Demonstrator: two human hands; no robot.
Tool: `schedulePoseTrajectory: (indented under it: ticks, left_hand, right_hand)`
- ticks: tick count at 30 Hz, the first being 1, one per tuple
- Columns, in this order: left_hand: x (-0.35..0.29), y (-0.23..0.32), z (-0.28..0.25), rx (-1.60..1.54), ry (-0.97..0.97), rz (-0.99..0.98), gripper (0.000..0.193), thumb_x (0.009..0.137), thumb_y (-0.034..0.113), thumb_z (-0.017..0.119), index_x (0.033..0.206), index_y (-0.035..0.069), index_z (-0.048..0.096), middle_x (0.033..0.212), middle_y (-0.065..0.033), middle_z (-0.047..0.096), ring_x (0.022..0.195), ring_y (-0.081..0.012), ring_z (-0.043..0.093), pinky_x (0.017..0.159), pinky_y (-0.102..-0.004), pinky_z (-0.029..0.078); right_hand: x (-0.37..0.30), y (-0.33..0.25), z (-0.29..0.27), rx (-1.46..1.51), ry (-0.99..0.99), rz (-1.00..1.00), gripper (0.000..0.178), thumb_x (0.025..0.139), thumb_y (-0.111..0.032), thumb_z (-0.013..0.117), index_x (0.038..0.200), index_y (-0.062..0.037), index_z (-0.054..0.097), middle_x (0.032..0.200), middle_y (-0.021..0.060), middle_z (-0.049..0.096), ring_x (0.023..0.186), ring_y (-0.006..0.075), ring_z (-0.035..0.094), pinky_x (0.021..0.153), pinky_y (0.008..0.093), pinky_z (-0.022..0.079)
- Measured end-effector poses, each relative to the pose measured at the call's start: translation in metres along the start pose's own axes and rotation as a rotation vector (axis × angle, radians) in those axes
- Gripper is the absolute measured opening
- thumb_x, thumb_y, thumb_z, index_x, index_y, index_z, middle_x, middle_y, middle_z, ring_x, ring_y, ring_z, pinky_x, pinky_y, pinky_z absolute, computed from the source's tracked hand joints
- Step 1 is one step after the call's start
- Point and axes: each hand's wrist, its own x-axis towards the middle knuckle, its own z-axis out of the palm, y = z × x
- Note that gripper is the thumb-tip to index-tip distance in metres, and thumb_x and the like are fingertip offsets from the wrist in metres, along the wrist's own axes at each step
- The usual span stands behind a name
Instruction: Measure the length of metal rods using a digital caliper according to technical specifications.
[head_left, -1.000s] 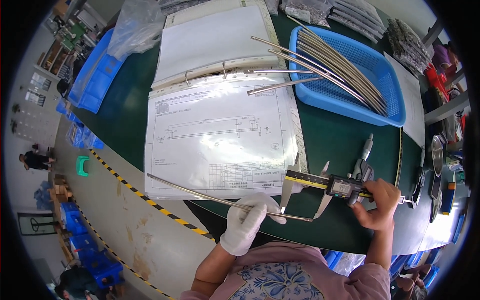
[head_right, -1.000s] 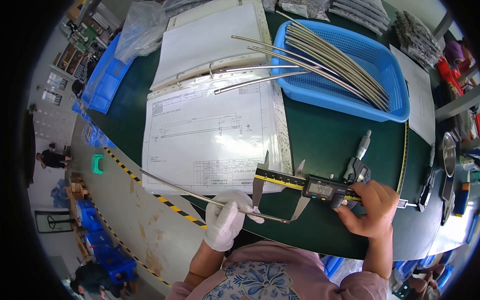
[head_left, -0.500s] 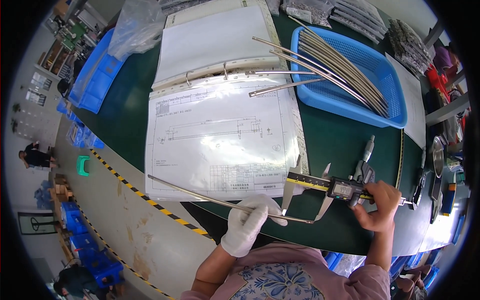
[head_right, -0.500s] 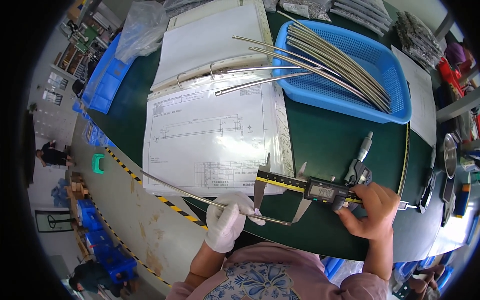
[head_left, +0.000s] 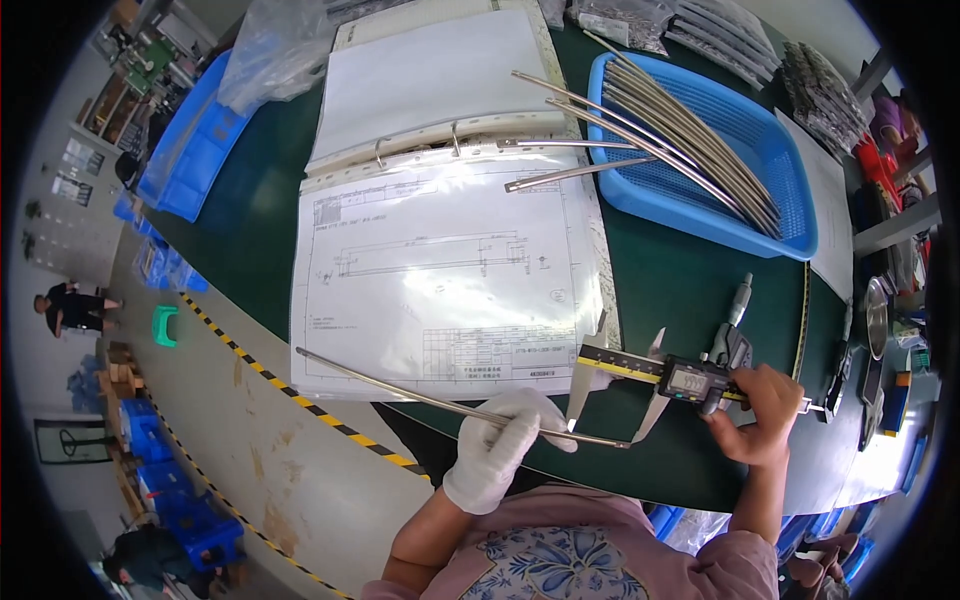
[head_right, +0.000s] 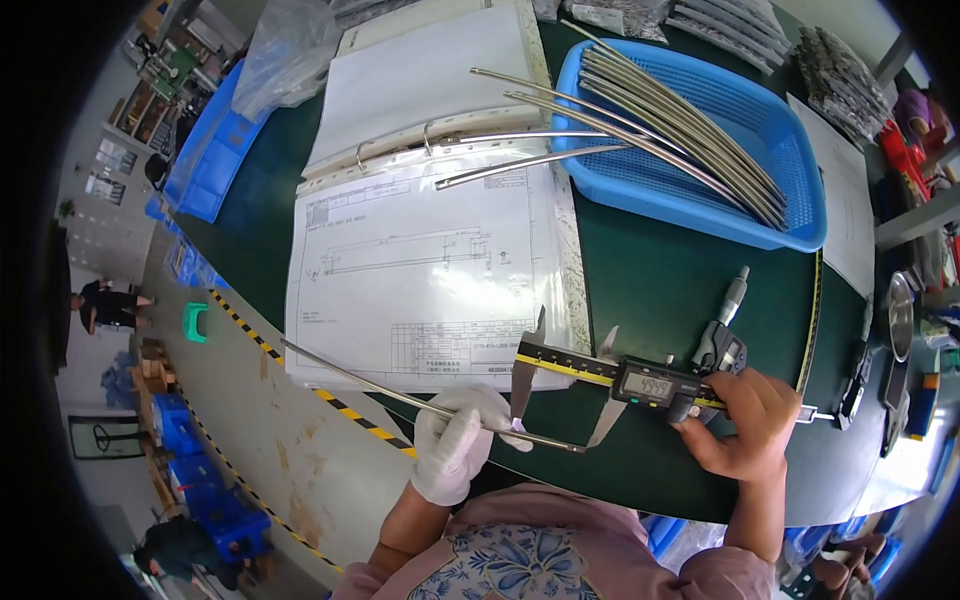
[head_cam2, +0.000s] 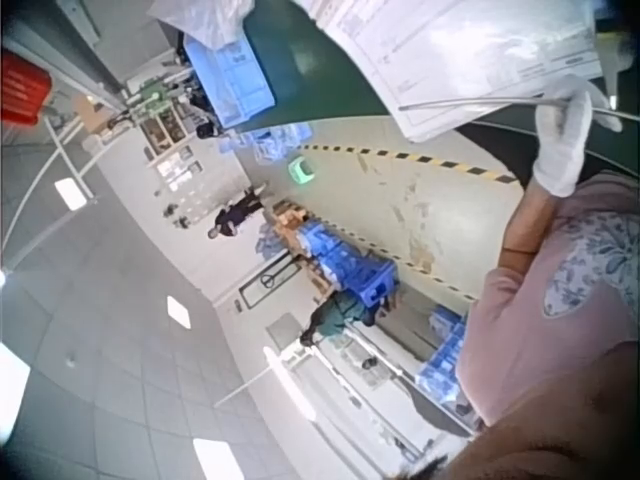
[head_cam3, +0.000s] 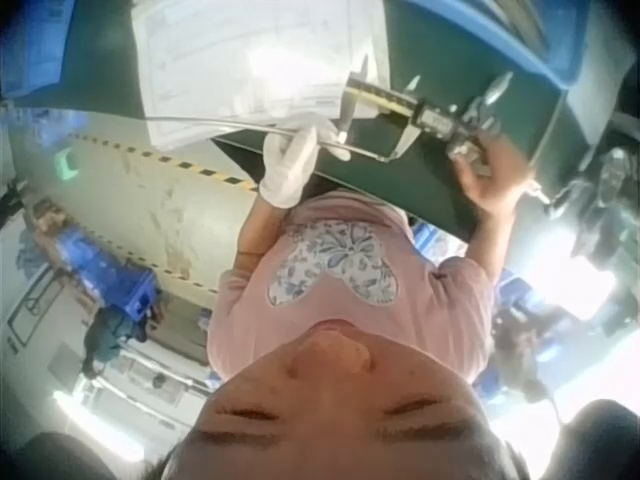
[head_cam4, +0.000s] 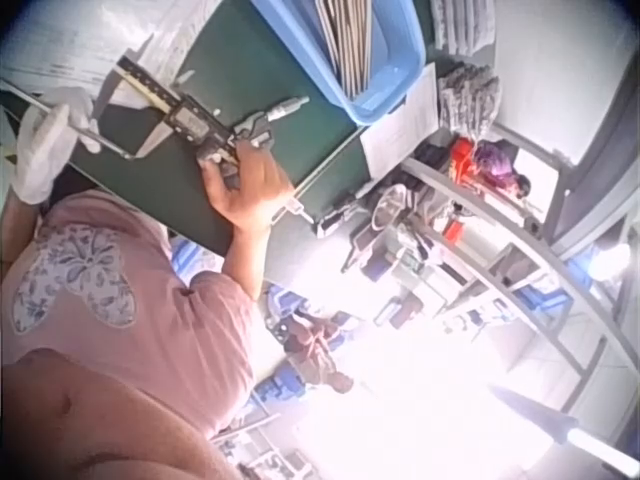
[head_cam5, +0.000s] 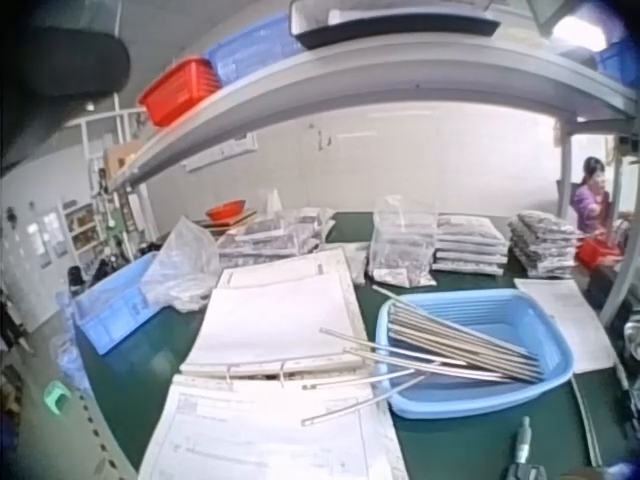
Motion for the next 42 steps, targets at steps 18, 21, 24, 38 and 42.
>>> schedulePoseTrajectory:
  ticks: [18, 21, 24, 38, 42]
  left_hand:
    - [0.0026, -0.0059, 0.0045, 0.158, 0.113, 0.143, 0.026, 0.090, 0.019, 0.039, 0.077, -0.002, 0.047, 0.071, -0.0131, 0.048, 0.056, -0.0258, 0.055, 0.052, -0.0341, 0.051]
    - [0.0029, -0.0061, 0.0048, 0.154, 0.115, 0.138, 0.026, 0.090, 0.020, 0.039, 0.078, -0.002, 0.047, 0.070, -0.0128, 0.048, 0.056, -0.0258, 0.055, 0.052, -0.0339, 0.052]
    - [0.0020, -0.0037, 0.0060, 0.085, 0.135, 0.131, 0.025, 0.089, 0.017, 0.042, 0.079, -0.004, 0.050, 0.073, -0.0149, 0.051, 0.060, -0.0249, 0.056, 0.056, -0.0342, 0.052]
    - [-0.0004, -0.0002, 0.0007, -0.006, 0.033, 0.028, 0.018, 0.086, 0.004, 0.039, 0.084, -0.006, 0.054, 0.079, -0.0153, 0.055, 0.071, -0.0216, 0.059, 0.070, -0.0309, 0.047]
    - [-0.0012, -0.0007, 0.0001, -0.019, 0.035, 0.021, 0.018, 0.086, 0.004, 0.039, 0.084, -0.005, 0.055, 0.079, -0.0149, 0.056, 0.072, -0.0215, 0.059, 0.071, -0.0310, 0.047]
  right_hand:
    - [0.0018, 0.0028, -0.0027, 0.020, 0.008, -0.035, 0.033, 0.060, -0.032, 0.073, 0.074, -0.0058, 0.058, 0.054, 0.0024, 0.047, 0.041, 0.0190, 0.047, 0.038, 0.0288, 0.036]
    - [0.0018, 0.0026, -0.0025, 0.004, -0.002, -0.040, 0.034, 0.060, -0.033, 0.073, 0.074, -0.0056, 0.058, 0.054, 0.0023, 0.047, 0.041, 0.0190, 0.047, 0.038, 0.0286, 0.036]
    - [0.0039, 0.0028, -0.0005, 0.016, 0.003, -0.049, 0.034, 0.060, -0.033, 0.072, 0.074, -0.0057, 0.058, 0.054, 0.0023, 0.047, 0.041, 0.0193, 0.047, 0.038, 0.0288, 0.036]
    - [0.0029, 0.0007, 0.0003, 0.007, 0.004, -0.017, 0.037, 0.065, -0.039, 0.067, 0.070, -0.0035, 0.057, 0.050, 0.0045, 0.045, 0.041, 0.0210, 0.047, 0.038, 0.0302, 0.034]
    - [0.0024, 0.0012, -0.0002, 0.003, -0.007, -0.020, 0.038, 0.065, -0.040, 0.067, 0.070, -0.0033, 0.057, 0.051, 0.0047, 0.046, 0.041, 0.0212, 0.047, 0.038, 0.0300, 0.034]
